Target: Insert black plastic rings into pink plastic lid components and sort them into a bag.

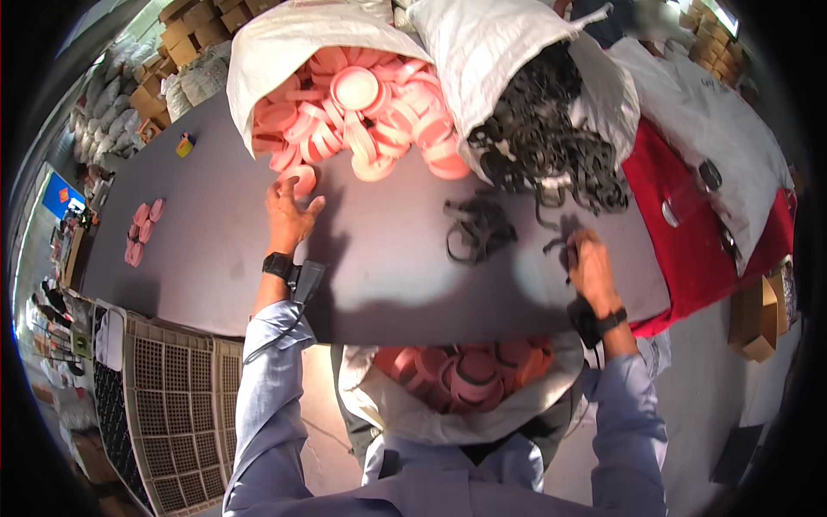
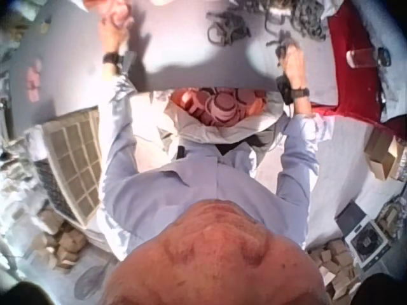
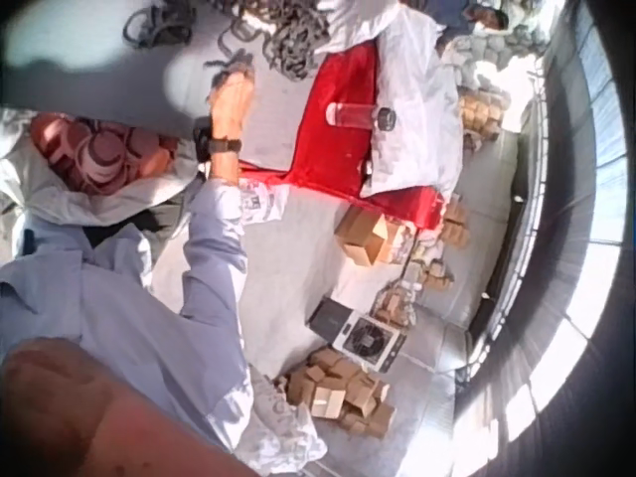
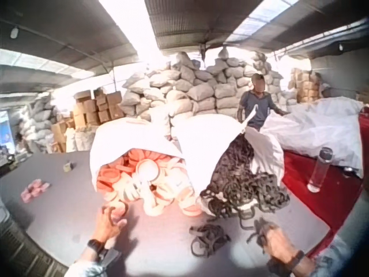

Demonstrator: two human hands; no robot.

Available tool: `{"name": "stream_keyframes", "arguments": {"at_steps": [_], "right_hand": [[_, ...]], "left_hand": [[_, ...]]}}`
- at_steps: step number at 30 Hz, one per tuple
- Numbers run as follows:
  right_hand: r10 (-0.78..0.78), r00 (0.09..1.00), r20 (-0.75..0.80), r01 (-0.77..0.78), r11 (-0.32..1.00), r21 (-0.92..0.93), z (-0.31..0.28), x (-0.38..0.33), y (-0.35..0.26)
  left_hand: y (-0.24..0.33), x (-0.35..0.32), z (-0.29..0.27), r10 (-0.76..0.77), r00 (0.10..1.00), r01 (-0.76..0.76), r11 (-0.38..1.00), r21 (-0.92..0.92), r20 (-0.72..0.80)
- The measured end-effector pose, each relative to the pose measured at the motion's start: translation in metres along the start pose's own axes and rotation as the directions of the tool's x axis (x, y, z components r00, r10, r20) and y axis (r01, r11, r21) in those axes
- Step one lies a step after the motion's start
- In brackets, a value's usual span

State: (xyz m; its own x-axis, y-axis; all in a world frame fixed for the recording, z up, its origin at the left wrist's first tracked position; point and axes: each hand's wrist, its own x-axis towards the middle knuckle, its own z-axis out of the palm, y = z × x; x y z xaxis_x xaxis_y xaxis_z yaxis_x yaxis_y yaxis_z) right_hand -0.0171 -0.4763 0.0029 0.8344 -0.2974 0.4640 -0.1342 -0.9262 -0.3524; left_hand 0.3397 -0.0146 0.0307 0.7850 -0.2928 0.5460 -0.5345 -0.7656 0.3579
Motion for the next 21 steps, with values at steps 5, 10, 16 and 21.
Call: {"name": "stream_keyframes", "arguments": {"at_steps": [5, 10, 16, 21], "right_hand": [[0.166, 0.972, 0.167, -0.21, 0.934, 0.29, -0.036, 0.029, -0.074], [0.036, 0.982, 0.186, -0.097, 0.939, 0.33, -0.048, 0.089, -0.14], [-0.392, 0.919, 0.043, 0.357, 0.873, 0.333, 0.007, 0.251, -0.206], [-0.498, 0.856, -0.138, 0.507, 0.757, 0.412, 0.124, 0.4, -0.225]], "left_hand": [[-0.056, 0.054, 0.009, -0.076, 0.992, 0.072, 0.996, -0.047, -0.102], [-0.047, 0.102, 0.028, -0.105, 0.963, 0.039, 0.966, -0.256, -0.246], [-0.045, 0.114, 0.054, -0.065, 0.969, 0.007, 0.971, -0.237, -0.24], [-0.019, 0.11, 0.047, -0.251, 0.968, 0.214, 0.849, -0.483, -0.013]]}}
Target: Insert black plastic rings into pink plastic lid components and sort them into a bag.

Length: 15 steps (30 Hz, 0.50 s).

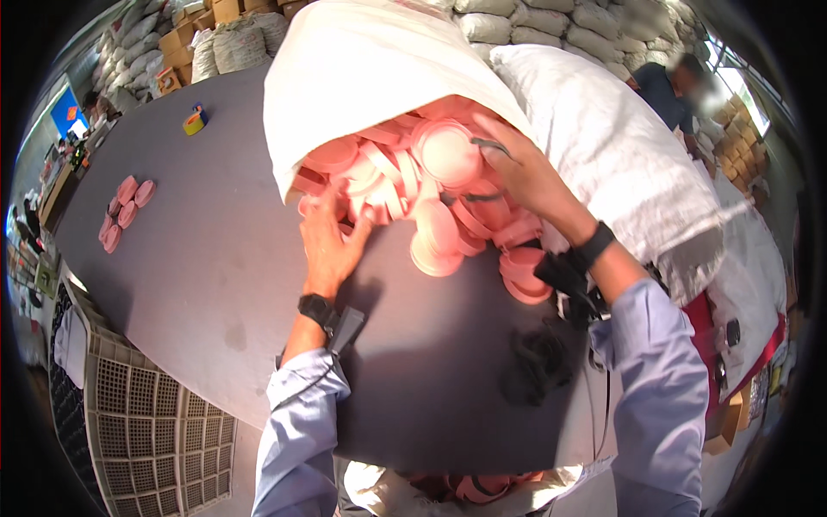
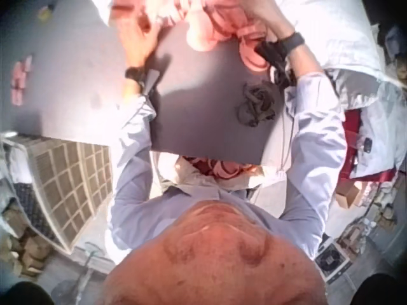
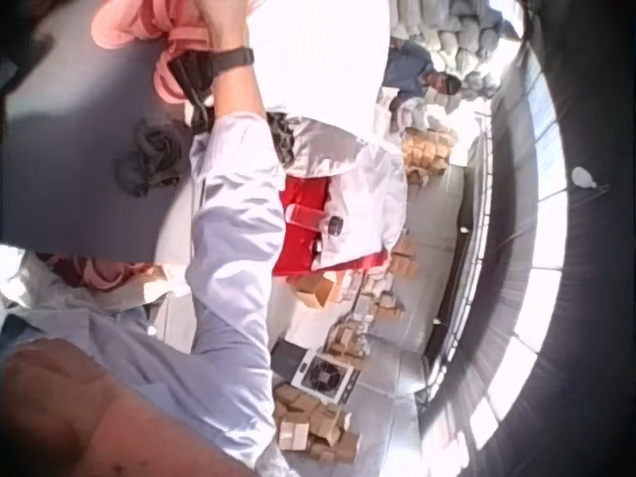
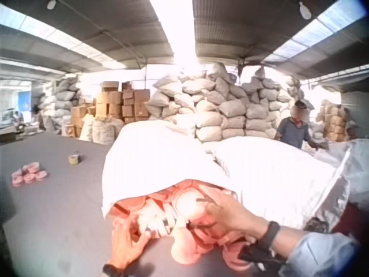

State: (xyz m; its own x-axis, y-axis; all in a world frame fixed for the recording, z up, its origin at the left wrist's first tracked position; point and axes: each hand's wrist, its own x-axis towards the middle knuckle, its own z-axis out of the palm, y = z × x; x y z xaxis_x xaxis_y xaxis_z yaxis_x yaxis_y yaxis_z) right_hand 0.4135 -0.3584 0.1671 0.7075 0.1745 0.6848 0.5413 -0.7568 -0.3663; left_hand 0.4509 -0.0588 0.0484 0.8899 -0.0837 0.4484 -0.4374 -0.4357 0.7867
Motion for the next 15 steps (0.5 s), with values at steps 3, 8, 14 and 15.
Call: {"name": "stream_keyframes", "arguments": {"at_steps": [3, 8, 14, 15], "right_hand": [[0.343, 0.799, 0.493, -0.005, 0.824, -0.566, 0.04, 0.099, 0.022], [0.008, 0.999, 0.035, 0.0, 0.972, -0.236, 0.113, 0.135, 0.12], [0.247, 0.896, 0.369, -0.101, 0.922, -0.374, 0.17, 0.129, 0.096], [0.288, 0.865, 0.412, -0.111, 0.909, -0.402, 0.17, 0.127, 0.088]], "left_hand": [[-0.017, -0.021, -0.013, 0.142, 0.987, -0.106, 0.929, 0.353, -0.08], [-0.029, -0.019, -0.002, 0.078, 0.996, -0.077, 0.996, -0.044, 0.038], [-0.017, 0.002, -0.009, -0.128, 0.98, 0.194, 0.788, -0.585, 0.152], [-0.02, 0.001, -0.009, -0.142, 0.98, 0.198, 0.758, -0.622, 0.138]]}}
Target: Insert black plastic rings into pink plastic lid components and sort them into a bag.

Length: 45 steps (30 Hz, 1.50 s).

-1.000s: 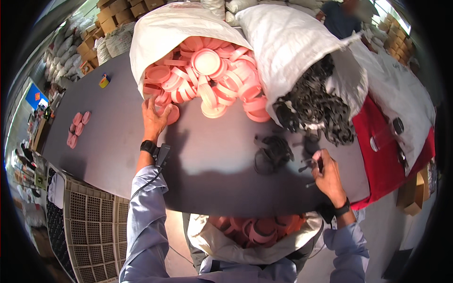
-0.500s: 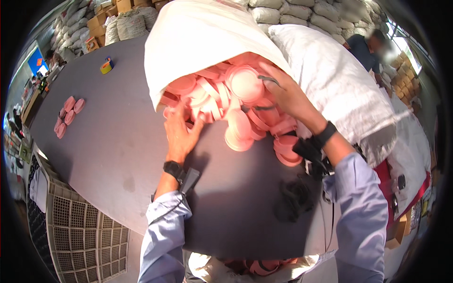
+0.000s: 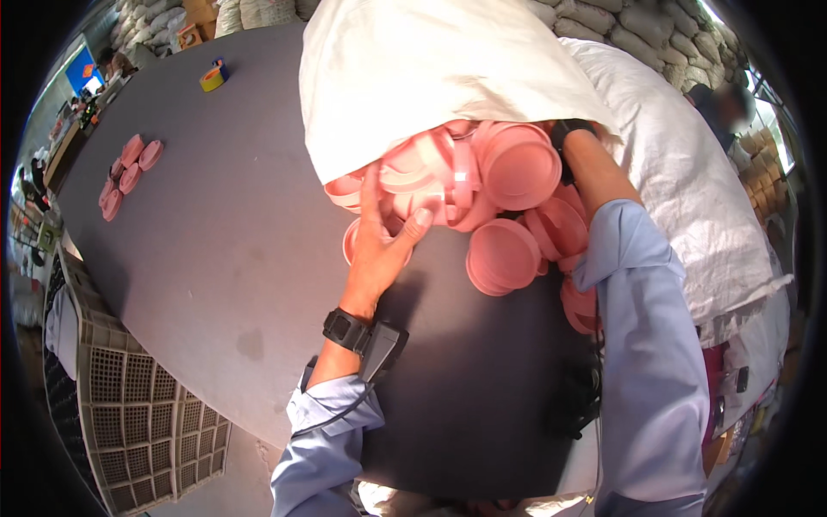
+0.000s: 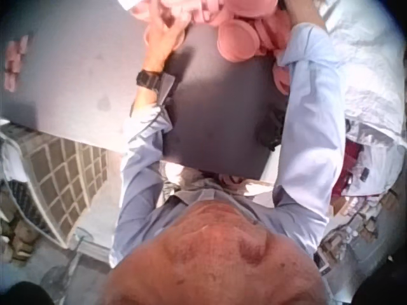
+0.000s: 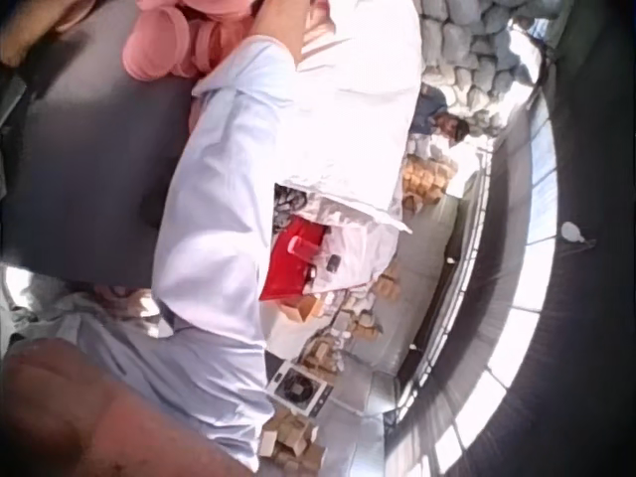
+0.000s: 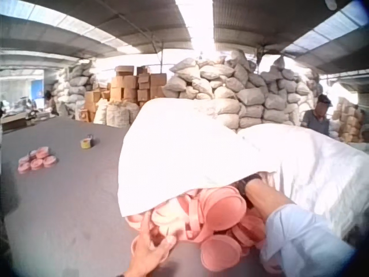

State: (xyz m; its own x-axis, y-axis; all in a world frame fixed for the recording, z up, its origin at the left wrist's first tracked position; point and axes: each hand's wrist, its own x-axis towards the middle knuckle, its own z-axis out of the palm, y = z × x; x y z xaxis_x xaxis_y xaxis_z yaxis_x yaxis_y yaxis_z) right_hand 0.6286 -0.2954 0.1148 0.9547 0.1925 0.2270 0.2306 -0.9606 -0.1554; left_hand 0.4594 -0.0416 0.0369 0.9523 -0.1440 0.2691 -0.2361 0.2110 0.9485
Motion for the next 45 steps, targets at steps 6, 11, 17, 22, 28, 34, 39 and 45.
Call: {"name": "stream_keyframes", "arguments": {"at_steps": [6, 11, 17, 22, 28, 34, 39, 45], "right_hand": [[0.092, 0.979, 0.182, -0.038, 0.958, -0.283, -0.042, -0.066, -0.03], [-0.029, 0.947, 0.321, 0.066, 0.992, -0.106, -0.023, -0.136, -0.089], [-0.468, 0.822, 0.325, 0.526, 0.843, -0.115, -0.014, -0.168, -0.1], [-0.275, 0.918, 0.287, 0.215, 0.951, 0.223, -0.037, -0.204, -0.087], [-0.201, 0.941, 0.273, 0.067, 0.899, 0.432, -0.106, -0.234, -0.056], [-0.26, 0.964, -0.064, 0.266, 0.91, 0.317, -0.094, -0.16, -0.018], [0.052, 0.999, -0.004, -0.042, 0.84, 0.541, -0.058, -0.069, -0.009], [0.115, 0.993, 0.029, -0.113, 0.839, 0.532, -0.052, -0.049, -0.082]], "left_hand": [[0.001, -0.032, 0.009, -0.005, 0.99, -0.014, 0.991, -0.131, -0.14], [0.023, -0.085, 0.007, -0.119, 0.981, 0.115, 0.993, -0.032, -0.156], [0.03, -0.133, 0.007, -0.083, 0.993, 0.069, 0.987, -0.148, -0.089], [0.057, -0.155, -0.004, -0.172, 0.975, 0.175, 0.985, 0.004, -0.141], [0.066, -0.172, -0.053, -0.106, 0.953, 0.224, 0.879, 0.421, -0.285], [0.067, -0.081, -0.076, 0.149, 0.98, -0.023, 0.749, 0.662, -0.134], [0.017, 0.013, -0.09, 0.081, 0.982, 0.018, 0.861, 0.508, -0.172], [-0.001, 0.045, -0.09, 0.114, 0.976, -0.049, 0.946, 0.321, -0.185]]}}
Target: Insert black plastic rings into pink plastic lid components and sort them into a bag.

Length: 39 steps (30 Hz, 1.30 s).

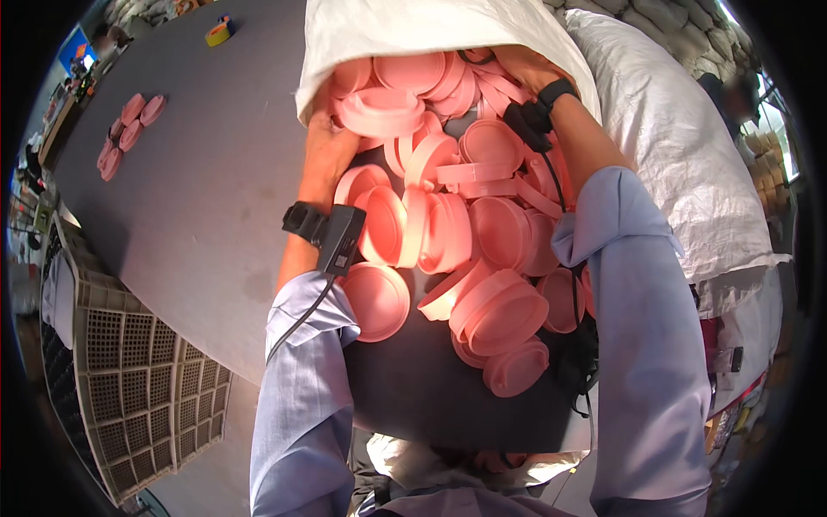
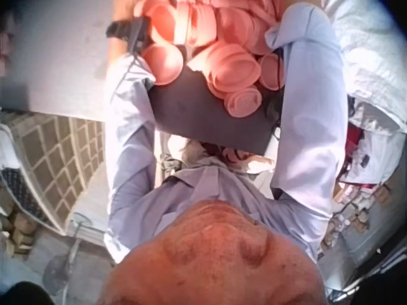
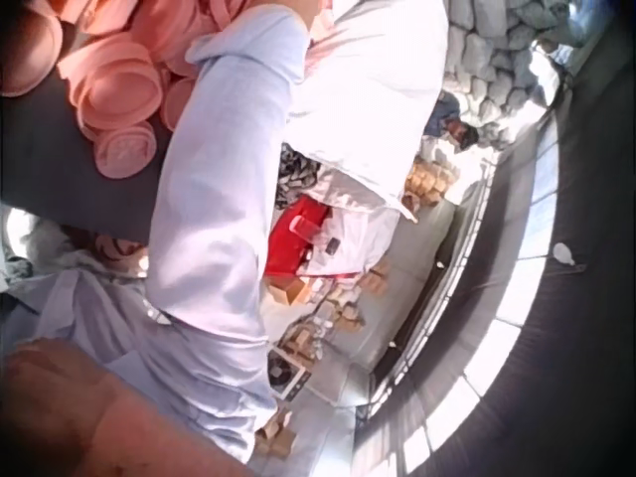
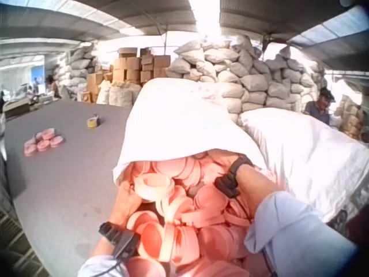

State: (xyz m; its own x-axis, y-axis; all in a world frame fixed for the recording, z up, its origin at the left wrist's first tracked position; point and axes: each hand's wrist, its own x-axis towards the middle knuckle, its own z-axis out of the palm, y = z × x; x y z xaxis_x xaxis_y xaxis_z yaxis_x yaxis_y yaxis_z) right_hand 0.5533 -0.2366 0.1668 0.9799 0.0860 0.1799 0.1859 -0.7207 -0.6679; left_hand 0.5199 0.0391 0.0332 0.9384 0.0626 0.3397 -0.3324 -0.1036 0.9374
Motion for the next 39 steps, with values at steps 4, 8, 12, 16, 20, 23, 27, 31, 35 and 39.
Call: {"name": "stream_keyframes", "arguments": {"at_steps": [4, 8, 12, 16, 20, 23, 27, 31, 35, 39], "right_hand": [[-0.023, 0.992, 0.121, -0.011, 0.961, 0.277, 0.009, 0.008, 0.025], [-0.072, 0.946, 0.317, 0.087, 0.996, -0.032, 0.011, 0.003, 0.031], [-0.022, 0.913, 0.407, 0.154, 0.944, -0.294, 0.008, -0.05, 0.042], [-0.461, 0.737, 0.495, 0.676, 0.491, -0.549, -0.047, -0.121, 0.042], [-0.31, 0.833, 0.458, 0.553, 0.47, -0.688, -0.085, -0.187, 0.026], [-0.122, 0.992, 0.031, 0.122, 0.877, -0.465, -0.097, -0.237, 0.0], [-0.203, 0.941, -0.271, 0.152, 0.969, -0.196, -0.12, -0.318, -0.018], [0.121, 0.952, -0.281, 0.016, 0.897, 0.441, -0.097, -0.458, -0.04], [0.224, 0.967, -0.123, -0.088, 0.745, 0.661, -0.016, -0.552, -0.035], [0.27, 0.963, -0.008, -0.188, 0.693, 0.696, 0.038, -0.592, -0.007]], "left_hand": [[0.009, -0.015, 0.021, -0.03, 0.985, 0.037, 0.999, -0.039, 0.171], [-0.021, -0.022, 0.01, -0.265, 0.867, 0.484, 0.648, -0.588, 0.421], [0.017, -0.061, 0.017, 0.001, 0.932, 0.0, 1.0, -0.003, 0.363], [0.051, -0.078, 0.035, 0.238, 0.819, -0.397, 0.892, 0.217, 0.522], [0.104, -0.11, 0.065, 0.53, 0.731, -0.652, 0.729, 0.209, 0.429], [0.12, -0.099, 0.06, 0.246, 0.835, -0.517, 0.655, 0.551, 0.492], [0.146, -0.114, -0.003, 0.161, 0.953, -0.284, 0.77, 0.571, 0.257], [0.162, -0.26, -0.054, 0.332, 0.943, -0.303, 0.873, 0.382, -0.013], [0.114, -0.375, -0.031, 0.295, 0.94, -0.341, 0.792, 0.506, 0.172], [0.094, -0.372, 0.004, 0.232, 0.956, -0.292, 0.779, 0.554, 0.178]]}}
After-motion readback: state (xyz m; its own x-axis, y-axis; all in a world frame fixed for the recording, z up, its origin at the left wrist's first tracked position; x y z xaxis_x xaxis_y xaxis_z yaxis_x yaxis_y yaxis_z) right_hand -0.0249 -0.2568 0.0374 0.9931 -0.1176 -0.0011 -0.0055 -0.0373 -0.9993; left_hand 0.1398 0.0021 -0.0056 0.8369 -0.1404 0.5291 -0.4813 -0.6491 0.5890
